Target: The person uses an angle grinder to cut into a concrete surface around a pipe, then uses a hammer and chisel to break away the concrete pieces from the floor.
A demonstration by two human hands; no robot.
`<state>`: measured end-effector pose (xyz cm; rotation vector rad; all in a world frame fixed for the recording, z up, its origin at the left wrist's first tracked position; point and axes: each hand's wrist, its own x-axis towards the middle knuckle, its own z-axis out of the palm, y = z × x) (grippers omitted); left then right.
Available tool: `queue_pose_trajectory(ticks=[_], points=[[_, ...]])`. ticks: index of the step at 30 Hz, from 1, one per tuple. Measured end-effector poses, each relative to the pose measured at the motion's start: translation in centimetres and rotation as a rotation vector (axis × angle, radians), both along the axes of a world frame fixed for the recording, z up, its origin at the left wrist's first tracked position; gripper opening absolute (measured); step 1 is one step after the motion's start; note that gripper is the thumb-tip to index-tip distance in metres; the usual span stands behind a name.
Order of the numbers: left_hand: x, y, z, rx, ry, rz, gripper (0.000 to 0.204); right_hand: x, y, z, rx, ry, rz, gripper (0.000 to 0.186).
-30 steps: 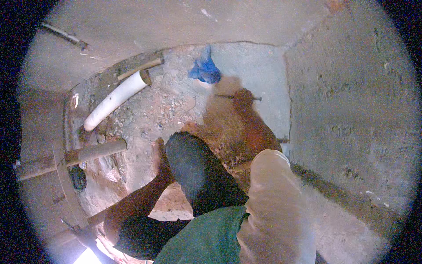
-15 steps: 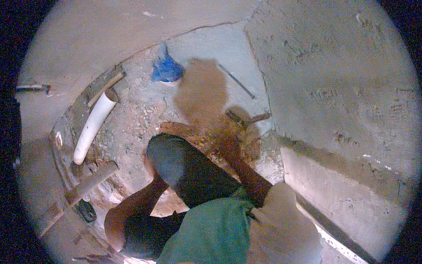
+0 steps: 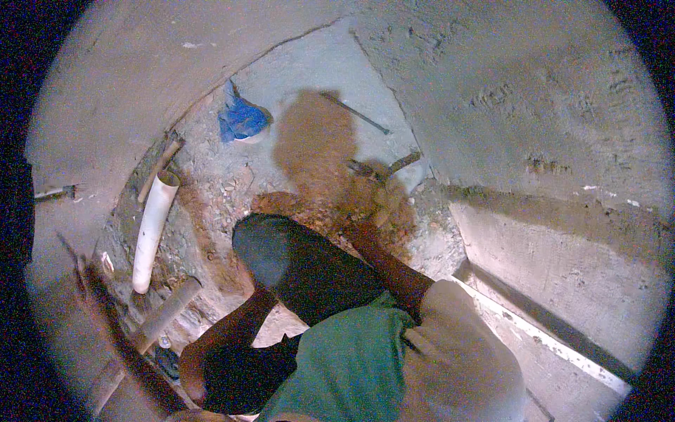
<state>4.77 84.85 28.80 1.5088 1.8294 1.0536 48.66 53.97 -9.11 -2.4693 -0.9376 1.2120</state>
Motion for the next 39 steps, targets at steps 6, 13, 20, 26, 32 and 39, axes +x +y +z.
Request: queue_pose_trajectory(ticks=[6, 13, 20, 26, 32, 39], points=[[13.6, 3.3, -2.1, -0.161, 0.173, -0.291, 0.033, 5.6, -8.7, -4.4, -0.073, -0.139, 0.067, 0.049], [16.1, 2.2, -11.8, -0.446, -0.115, -0.438, 0.039, 2.9, -2.9, -0.6, -0.154, 0.33, -0.102, 0.04], [16.6, 0.6, -20.3, -0.745, -0.494, -0.478, 0.024, 1.8, 4.7, 2.3, -0.132, 0.192, -0.085, 0.04], [19.2, 0.8, -25.6, -0.802, -0.514, -0.601, 0.013, 4.0, 0.9, 0.1, 0.174, 0.035, -0.042, 0.035], [22.1, 0.9, -27.1, -0.461, -0.398, -0.538, 0.035, 7.2, -2.5, 2.2, 0.308, -0.049, -0.164, 0.03], [16.6, 12.8, -27.7, -0.246, 0.45, -0.456, 0.048, 11.3, -8.9, 3.5, 0.214, -0.285, -0.078, 0.034]])
